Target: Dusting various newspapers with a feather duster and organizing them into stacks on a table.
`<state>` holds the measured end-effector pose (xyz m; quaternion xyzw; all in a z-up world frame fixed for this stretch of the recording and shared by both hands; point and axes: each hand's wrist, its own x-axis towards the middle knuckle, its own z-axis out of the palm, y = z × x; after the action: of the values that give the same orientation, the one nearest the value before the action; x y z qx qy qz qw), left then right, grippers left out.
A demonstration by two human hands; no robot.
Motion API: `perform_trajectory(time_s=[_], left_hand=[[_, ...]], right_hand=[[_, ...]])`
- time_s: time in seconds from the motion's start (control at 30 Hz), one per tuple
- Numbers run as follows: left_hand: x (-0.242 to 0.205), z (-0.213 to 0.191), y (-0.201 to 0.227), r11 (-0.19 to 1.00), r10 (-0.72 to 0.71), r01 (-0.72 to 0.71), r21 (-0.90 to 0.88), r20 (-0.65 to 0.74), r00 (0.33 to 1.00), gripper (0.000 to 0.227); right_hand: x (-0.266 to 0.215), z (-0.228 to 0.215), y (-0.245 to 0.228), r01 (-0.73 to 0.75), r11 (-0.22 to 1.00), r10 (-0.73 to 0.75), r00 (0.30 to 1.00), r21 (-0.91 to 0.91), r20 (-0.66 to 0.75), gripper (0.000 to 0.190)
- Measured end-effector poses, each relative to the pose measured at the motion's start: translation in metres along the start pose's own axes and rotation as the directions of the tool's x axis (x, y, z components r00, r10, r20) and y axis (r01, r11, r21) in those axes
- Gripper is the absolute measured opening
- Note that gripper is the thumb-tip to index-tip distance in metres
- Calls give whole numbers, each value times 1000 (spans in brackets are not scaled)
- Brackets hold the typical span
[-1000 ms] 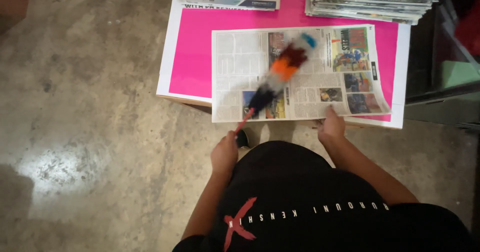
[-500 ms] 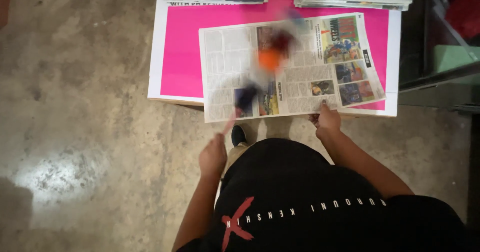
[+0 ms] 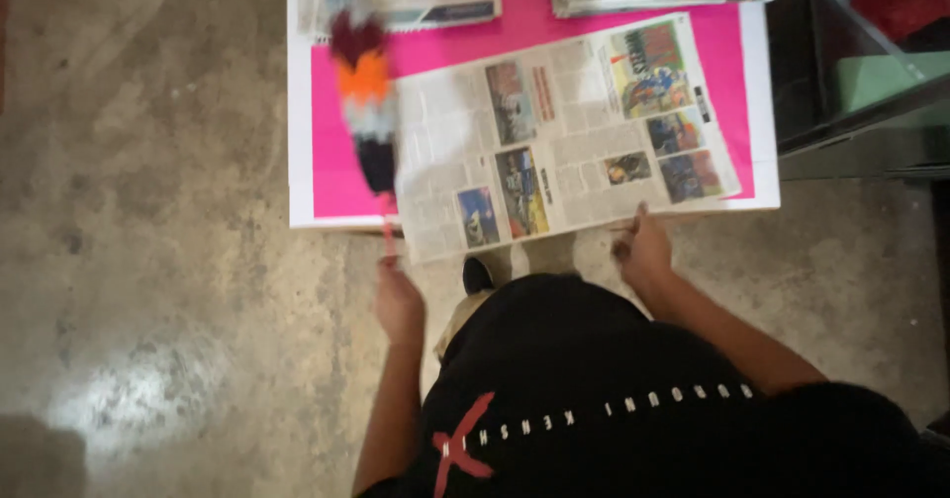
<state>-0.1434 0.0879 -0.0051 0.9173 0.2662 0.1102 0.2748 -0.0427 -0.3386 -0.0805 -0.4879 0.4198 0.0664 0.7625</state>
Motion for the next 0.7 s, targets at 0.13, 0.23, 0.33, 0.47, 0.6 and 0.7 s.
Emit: perform_trajectory(time_s=[0.13,0.23,0.33,0.47,0.6,0.7], left_hand=[[3,10,84,979,85,-24,-204,293,952,33],[-2,31,122,871,356,-164,-462,366,860,34],[11,33,158,928,366,-226,-295,629,685,33],[53,24,160,820,531,-561,-113,515,673,44],[75,27,130,810,523,-583,64,372,767,74],[79,44,105,790,490,-602,118,469,735,83]], right_hand=[[-42,35,-7,64,988,-35,977,-137,208,26],[-61,93,5,601,716,-180,651,-356,738,30],[-46,129,17,624,723,-244,633,-297,735,30],[-38,108,-3,474,797,-270,834,-375,481,19],[-44,33,-29,675,360,-629,686,-645,367,25],[-129,33,-82,619,233,-595,701,-750,394,50]])
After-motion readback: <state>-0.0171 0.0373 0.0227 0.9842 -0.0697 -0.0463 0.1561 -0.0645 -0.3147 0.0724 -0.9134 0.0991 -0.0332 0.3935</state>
